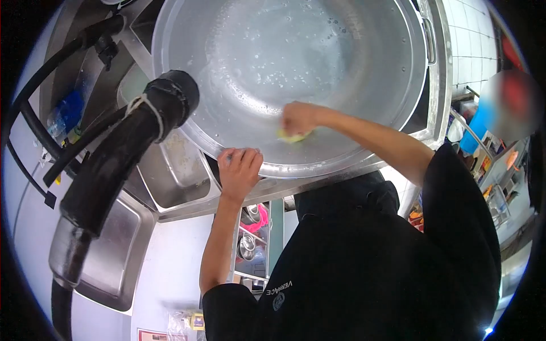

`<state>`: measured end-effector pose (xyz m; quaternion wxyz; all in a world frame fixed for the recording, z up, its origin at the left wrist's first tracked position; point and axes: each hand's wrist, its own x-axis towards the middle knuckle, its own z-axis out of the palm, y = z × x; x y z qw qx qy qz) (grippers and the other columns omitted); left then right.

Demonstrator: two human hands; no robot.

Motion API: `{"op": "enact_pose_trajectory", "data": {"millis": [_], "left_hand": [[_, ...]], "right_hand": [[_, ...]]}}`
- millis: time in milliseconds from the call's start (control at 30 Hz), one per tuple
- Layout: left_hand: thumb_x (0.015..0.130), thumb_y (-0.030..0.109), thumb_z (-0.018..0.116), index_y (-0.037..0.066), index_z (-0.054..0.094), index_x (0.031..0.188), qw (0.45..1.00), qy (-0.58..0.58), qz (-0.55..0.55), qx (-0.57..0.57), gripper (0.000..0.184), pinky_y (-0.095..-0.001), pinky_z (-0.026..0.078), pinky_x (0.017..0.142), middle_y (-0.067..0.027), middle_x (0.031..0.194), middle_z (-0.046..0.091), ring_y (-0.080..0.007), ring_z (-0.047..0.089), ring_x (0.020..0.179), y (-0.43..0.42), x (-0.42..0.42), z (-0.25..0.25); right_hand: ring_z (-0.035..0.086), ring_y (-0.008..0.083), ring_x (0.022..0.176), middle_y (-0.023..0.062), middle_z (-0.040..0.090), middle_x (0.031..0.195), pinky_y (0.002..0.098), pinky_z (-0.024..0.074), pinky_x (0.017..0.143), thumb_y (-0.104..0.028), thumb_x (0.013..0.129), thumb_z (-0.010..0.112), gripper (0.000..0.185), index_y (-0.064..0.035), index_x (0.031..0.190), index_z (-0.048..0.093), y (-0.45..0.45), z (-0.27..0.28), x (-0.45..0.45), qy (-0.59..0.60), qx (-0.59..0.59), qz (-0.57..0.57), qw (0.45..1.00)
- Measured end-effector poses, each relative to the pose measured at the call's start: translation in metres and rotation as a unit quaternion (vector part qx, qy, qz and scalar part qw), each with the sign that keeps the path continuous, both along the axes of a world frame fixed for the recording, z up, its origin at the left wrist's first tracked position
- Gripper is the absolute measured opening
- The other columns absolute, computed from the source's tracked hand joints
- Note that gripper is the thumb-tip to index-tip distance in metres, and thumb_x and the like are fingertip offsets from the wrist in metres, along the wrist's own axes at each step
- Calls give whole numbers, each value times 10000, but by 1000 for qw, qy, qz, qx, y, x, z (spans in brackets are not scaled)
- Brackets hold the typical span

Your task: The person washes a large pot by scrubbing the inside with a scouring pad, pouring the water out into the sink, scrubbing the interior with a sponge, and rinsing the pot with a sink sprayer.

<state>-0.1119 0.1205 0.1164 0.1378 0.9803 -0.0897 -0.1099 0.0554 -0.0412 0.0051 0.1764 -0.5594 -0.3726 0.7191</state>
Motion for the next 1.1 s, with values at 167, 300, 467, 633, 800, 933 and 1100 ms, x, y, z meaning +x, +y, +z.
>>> {"op": "enact_pose_trajectory", "data": {"millis": [167,300,467,633,800,933,1100], "left_hand": [[634,166,689,160,556,801,999,-16,42,-7,213,-385,371,805,21,804,545,-176,532,811,-4,-6,-3],[654,158,670,144,529,768,996,-30,82,22,181,-368,362,716,0,768,512,-207,517,764,-9,-7,-8],[658,173,666,137,522,769,996,-36,69,31,185,-366,355,696,-15,754,486,-211,507,752,-9,-6,-7],[652,203,683,134,520,763,997,-33,62,35,209,-368,349,681,-24,760,479,-221,501,752,-9,-8,-6],[618,245,784,105,495,963,995,-50,80,11,470,-374,354,685,-38,898,538,-249,526,836,-7,-16,-12],[646,220,820,95,423,1138,987,-111,105,-47,644,-412,395,778,-85,1066,543,-287,543,966,-7,-22,-21],[690,183,831,74,314,1313,965,-225,104,-83,817,-561,328,1041,-215,1388,312,-415,378,1237,-9,-24,-25]], "right_hand": [[610,211,647,73,625,661,358,480,624,-154,722,662,119,-45,769,662,28,35,-24,51,199,-215,955],[623,256,754,131,606,725,385,472,699,-123,719,668,113,-22,763,642,-91,68,23,43,25,-52,997],[606,330,799,144,590,764,425,473,725,-116,723,669,85,-38,747,648,-85,105,10,-33,102,-42,993],[595,372,834,149,582,785,470,469,745,-61,739,639,49,-19,747,615,-110,121,21,-133,107,0,985],[587,395,836,174,581,780,487,457,734,-56,744,628,92,-3,724,556,-47,106,-38,-126,196,-84,969],[582,407,810,187,587,784,468,458,727,-82,767,617,105,8,788,568,3,98,-78,-116,221,-207,946],[591,392,720,185,606,792,438,470,653,-107,763,615,129,3,826,590,51,86,-92,-153,271,-472,825]]}}
